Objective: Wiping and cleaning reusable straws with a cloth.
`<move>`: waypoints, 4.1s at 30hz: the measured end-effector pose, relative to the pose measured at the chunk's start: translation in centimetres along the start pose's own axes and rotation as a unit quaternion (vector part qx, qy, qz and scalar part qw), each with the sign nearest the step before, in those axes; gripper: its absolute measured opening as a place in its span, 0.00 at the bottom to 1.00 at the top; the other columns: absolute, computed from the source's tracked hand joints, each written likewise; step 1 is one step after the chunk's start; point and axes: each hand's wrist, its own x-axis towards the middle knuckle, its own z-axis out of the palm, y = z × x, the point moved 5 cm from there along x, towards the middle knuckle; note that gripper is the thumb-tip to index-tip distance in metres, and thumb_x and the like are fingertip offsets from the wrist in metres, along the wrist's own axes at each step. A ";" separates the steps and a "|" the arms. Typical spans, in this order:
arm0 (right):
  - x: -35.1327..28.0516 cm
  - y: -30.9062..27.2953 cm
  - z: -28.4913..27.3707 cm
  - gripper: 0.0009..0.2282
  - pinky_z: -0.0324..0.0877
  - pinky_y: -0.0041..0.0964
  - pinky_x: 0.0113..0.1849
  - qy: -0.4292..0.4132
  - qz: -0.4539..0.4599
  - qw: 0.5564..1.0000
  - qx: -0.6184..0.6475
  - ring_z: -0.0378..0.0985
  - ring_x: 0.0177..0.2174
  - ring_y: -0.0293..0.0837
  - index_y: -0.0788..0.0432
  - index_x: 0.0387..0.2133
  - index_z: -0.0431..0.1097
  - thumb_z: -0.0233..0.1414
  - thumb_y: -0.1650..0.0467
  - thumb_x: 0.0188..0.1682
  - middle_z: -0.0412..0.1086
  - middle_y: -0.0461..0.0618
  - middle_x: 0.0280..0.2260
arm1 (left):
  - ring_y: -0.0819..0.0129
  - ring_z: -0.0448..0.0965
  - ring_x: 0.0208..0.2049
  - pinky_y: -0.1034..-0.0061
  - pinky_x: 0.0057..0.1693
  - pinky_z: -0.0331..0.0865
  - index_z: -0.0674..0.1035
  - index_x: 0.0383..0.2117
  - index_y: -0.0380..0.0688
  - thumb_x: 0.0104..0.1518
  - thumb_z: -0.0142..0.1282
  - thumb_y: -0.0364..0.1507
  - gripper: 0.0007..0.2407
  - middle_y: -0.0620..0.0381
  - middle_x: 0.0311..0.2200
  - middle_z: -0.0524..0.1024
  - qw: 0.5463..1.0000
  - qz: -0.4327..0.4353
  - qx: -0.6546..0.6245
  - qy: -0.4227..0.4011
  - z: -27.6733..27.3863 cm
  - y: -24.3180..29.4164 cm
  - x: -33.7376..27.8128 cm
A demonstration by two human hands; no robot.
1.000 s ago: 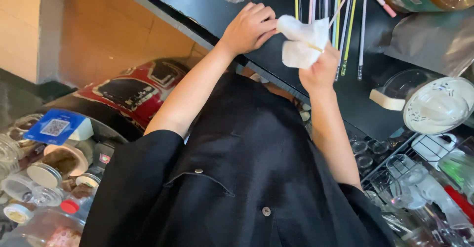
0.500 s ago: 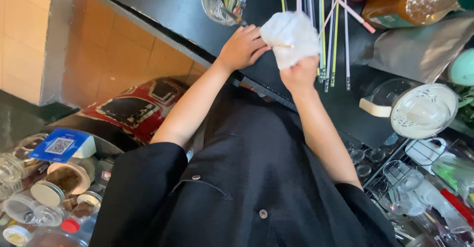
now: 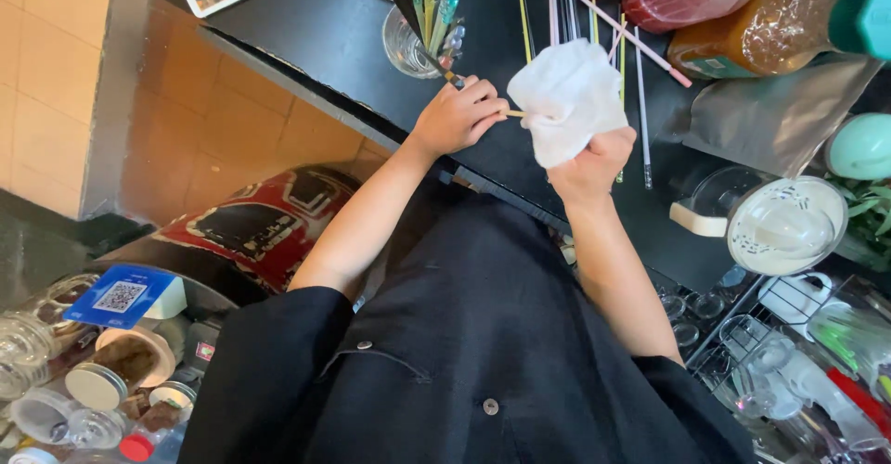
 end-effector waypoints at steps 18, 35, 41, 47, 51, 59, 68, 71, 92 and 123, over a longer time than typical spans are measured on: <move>-1.7 1.7 0.7 0.06 0.75 0.40 0.44 -0.086 0.010 0.996 -0.037 0.84 0.41 0.52 0.62 0.39 0.78 0.62 0.76 0.50 0.79 0.56 0.39 | 0.62 0.75 0.38 0.68 0.40 0.67 0.81 0.37 0.47 0.59 0.63 0.29 0.04 0.59 0.34 0.74 1.000 0.001 0.029 0.006 0.6 -0.3 -0.3; -5.5 7.6 3.5 0.08 0.75 0.40 0.42 -0.091 0.067 0.991 -0.064 0.83 0.42 0.55 0.61 0.42 0.79 0.61 0.76 0.49 0.79 0.58 0.40 | 0.57 0.73 0.37 0.65 0.43 0.66 0.80 0.35 0.46 0.58 0.62 0.28 0.04 0.57 0.35 0.74 0.999 0.016 0.041 0.019 0.1 0.3 -0.1; -2.5 1.8 -0.1 0.05 0.75 0.39 0.39 -0.027 0.035 0.998 -0.043 0.84 0.38 0.50 0.64 0.38 0.78 0.63 0.76 0.50 0.79 0.58 0.37 | 0.60 0.73 0.36 0.66 0.42 0.66 0.81 0.36 0.46 0.58 0.63 0.29 0.04 0.58 0.31 0.71 0.999 -0.005 0.037 0.010 0.3 0.4 0.0; -2.4 2.4 0.1 0.05 0.75 0.37 0.36 0.003 0.022 0.999 -0.049 0.86 0.35 0.48 0.65 0.37 0.78 0.64 0.75 0.49 0.79 0.57 0.34 | 0.61 0.73 0.36 0.67 0.42 0.66 0.81 0.36 0.47 0.59 0.62 0.28 0.03 0.59 0.30 0.71 1.000 -0.009 0.026 0.003 0.2 0.3 0.2; -4.7 7.2 3.2 0.05 0.73 0.35 0.35 -0.046 0.095 0.993 -0.053 0.84 0.33 0.48 0.64 0.36 0.80 0.63 0.75 0.48 0.79 0.57 0.33 | 0.57 0.73 0.38 0.65 0.43 0.66 0.80 0.37 0.45 0.58 0.61 0.28 0.05 0.56 0.35 0.73 0.999 0.018 0.031 0.020 0.1 0.2 -0.1; -8.7 12.1 3.8 0.08 0.73 0.32 0.38 -0.062 0.264 0.958 0.095 0.79 0.36 0.35 0.64 0.44 0.76 0.55 0.72 0.55 0.78 0.47 0.36 | 0.54 0.75 0.37 0.64 0.44 0.68 0.80 0.40 0.39 0.54 0.63 0.31 0.11 0.50 0.33 0.76 0.999 -0.027 -0.035 0.031 -1.8 1.3 0.4; -14.5 10.9 -0.5 0.11 0.72 0.32 0.44 -0.121 0.376 0.896 0.203 0.77 0.41 0.35 0.63 0.49 0.73 0.50 0.70 0.58 0.76 0.46 0.42 | 0.71 0.83 0.42 0.77 0.51 0.76 0.78 0.54 0.38 0.67 0.53 0.27 0.12 0.56 0.43 0.83 0.907 -0.197 -0.370 0.037 0.7 4.1 2.2; -16.5 10.7 -1.0 0.12 0.72 0.32 0.47 -0.148 0.356 0.898 0.213 0.77 0.43 0.35 0.63 0.49 0.72 0.51 0.71 0.56 0.76 0.45 0.44 | 0.75 0.83 0.43 0.78 0.52 0.77 0.77 0.54 0.36 0.65 0.55 0.27 0.14 0.56 0.43 0.84 0.811 -0.248 -0.529 -0.041 4.5 4.1 1.1; -17.6 10.5 -5.5 0.09 0.73 0.31 0.37 -0.175 0.332 0.918 0.132 0.77 0.34 0.33 0.64 0.43 0.76 0.52 0.72 0.53 0.78 0.43 0.34 | 0.80 0.82 0.39 0.84 0.47 0.73 0.81 0.47 0.35 0.61 0.62 0.24 0.10 0.56 0.39 0.84 0.830 -0.234 -0.499 0.079 2.8 8.1 1.9; -11.9 9.1 -8.9 0.10 0.72 0.38 0.51 0.204 0.233 0.909 0.280 0.76 0.47 0.42 0.65 0.51 0.70 0.54 0.77 0.56 0.74 0.50 0.48 | 0.76 0.83 0.30 0.79 0.40 0.76 0.83 0.44 0.40 0.65 0.52 0.28 0.09 0.57 0.30 0.85 0.912 -0.242 -0.321 -0.080 4.5 10.5 -5.1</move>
